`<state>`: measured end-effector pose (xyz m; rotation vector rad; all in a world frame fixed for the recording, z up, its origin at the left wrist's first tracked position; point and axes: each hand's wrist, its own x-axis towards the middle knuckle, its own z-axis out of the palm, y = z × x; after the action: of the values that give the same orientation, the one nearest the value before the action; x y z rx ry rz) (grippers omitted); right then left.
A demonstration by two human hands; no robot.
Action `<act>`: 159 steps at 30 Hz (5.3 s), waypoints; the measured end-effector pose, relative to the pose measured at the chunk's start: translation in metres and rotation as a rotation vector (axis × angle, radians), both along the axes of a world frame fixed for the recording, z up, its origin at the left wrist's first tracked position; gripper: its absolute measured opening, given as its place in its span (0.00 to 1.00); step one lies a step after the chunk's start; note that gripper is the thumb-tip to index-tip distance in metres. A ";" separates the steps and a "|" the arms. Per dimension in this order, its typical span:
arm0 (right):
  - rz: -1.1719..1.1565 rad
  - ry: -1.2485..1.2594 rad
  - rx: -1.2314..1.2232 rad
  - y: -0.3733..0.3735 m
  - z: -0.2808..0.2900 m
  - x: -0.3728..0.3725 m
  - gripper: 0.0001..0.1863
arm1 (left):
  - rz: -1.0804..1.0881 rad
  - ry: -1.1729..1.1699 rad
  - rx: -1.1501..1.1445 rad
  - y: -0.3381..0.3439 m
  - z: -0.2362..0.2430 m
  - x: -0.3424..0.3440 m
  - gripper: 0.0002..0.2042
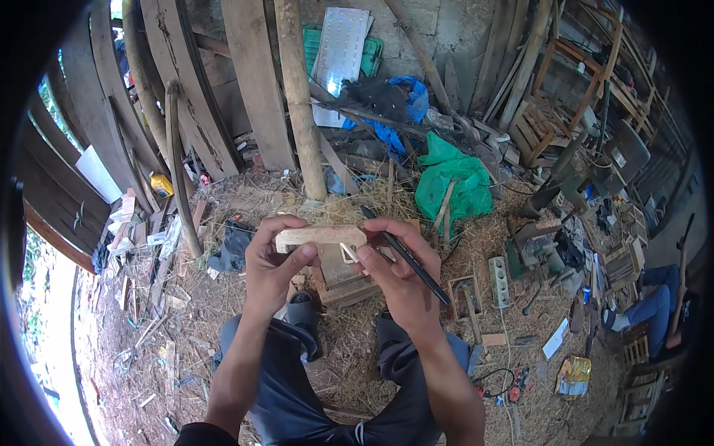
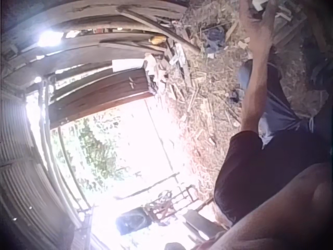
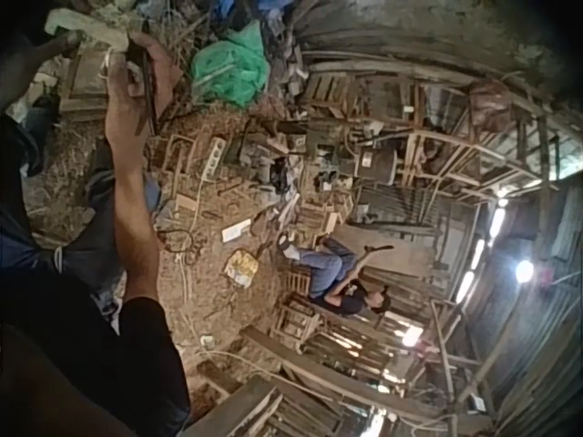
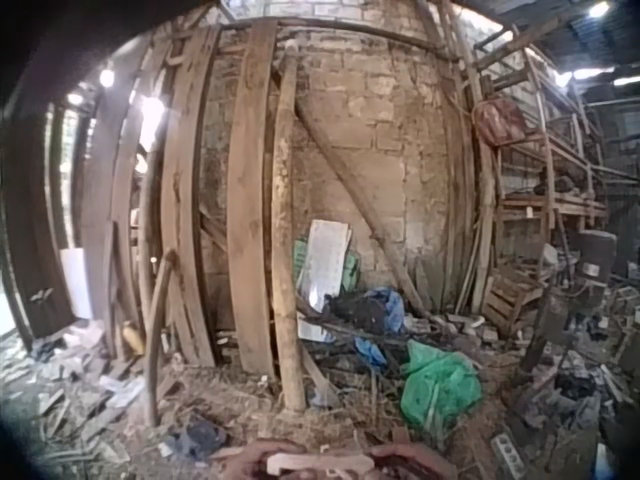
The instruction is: The person marks a piece of wood with a pencil, plugs a power drill into an extension cord, and drills into the wooden piece using the drill.
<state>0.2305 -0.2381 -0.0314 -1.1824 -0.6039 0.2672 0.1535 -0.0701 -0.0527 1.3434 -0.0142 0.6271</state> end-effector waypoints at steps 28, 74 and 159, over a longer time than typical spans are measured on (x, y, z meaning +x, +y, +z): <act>-0.048 -0.009 -0.049 -0.005 -0.006 0.009 0.14 | -0.370 0.257 -0.011 -0.005 0.001 0.004 0.10; -0.147 -0.252 -0.146 0.006 -0.009 -0.009 0.10 | -0.231 0.059 -0.415 0.002 0.002 0.004 0.19; -0.265 -0.525 -0.016 0.005 -0.011 -0.007 0.09 | -0.326 0.153 -0.279 -0.021 -0.019 0.005 0.16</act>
<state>0.2235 -0.2327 -0.0423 -1.3403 -0.8884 -0.2752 0.1589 -0.0907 -0.0715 1.0836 -0.0207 0.2392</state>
